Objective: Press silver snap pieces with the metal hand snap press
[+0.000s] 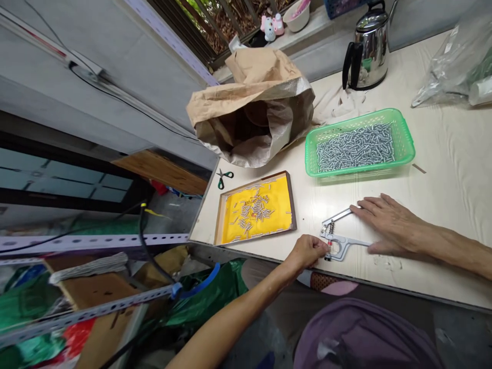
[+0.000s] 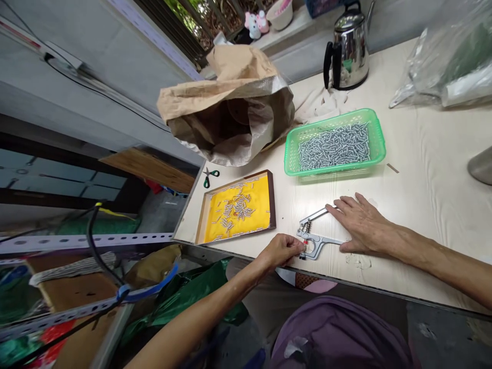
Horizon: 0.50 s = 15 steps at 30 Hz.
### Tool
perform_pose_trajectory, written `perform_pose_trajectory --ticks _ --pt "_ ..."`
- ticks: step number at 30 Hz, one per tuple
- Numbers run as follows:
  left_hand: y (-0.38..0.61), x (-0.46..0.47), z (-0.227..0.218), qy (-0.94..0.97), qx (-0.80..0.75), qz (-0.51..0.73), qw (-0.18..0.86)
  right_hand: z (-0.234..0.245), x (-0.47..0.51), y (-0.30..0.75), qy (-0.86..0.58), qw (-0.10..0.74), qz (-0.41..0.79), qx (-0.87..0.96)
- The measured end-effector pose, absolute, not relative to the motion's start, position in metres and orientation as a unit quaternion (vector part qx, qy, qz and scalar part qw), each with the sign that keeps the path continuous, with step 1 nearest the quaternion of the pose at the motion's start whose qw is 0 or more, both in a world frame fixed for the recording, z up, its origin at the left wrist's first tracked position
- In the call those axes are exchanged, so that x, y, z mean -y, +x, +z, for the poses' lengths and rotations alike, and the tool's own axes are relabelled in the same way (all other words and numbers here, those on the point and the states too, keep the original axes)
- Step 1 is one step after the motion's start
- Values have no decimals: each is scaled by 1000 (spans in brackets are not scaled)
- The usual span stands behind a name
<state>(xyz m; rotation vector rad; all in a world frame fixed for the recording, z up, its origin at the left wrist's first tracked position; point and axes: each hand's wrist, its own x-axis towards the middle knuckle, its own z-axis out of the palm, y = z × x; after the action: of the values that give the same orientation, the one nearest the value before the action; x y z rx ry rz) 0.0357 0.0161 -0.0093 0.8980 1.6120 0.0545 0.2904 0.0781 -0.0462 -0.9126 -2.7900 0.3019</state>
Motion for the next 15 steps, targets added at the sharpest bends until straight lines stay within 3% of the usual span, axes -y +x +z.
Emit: perform_pose_trajectory --ticks 10,12,15 --pt "33 -14 -12 419 -702 -6 575 -39 -65 293 -320 107 118 934" --pt "37 -12 -13 471 -715 0 518 -38 -61 297 -319 117 114 934" --pt "55 -3 -10 611 -716 70 330 -42 -54 299 -291 182 102 934"
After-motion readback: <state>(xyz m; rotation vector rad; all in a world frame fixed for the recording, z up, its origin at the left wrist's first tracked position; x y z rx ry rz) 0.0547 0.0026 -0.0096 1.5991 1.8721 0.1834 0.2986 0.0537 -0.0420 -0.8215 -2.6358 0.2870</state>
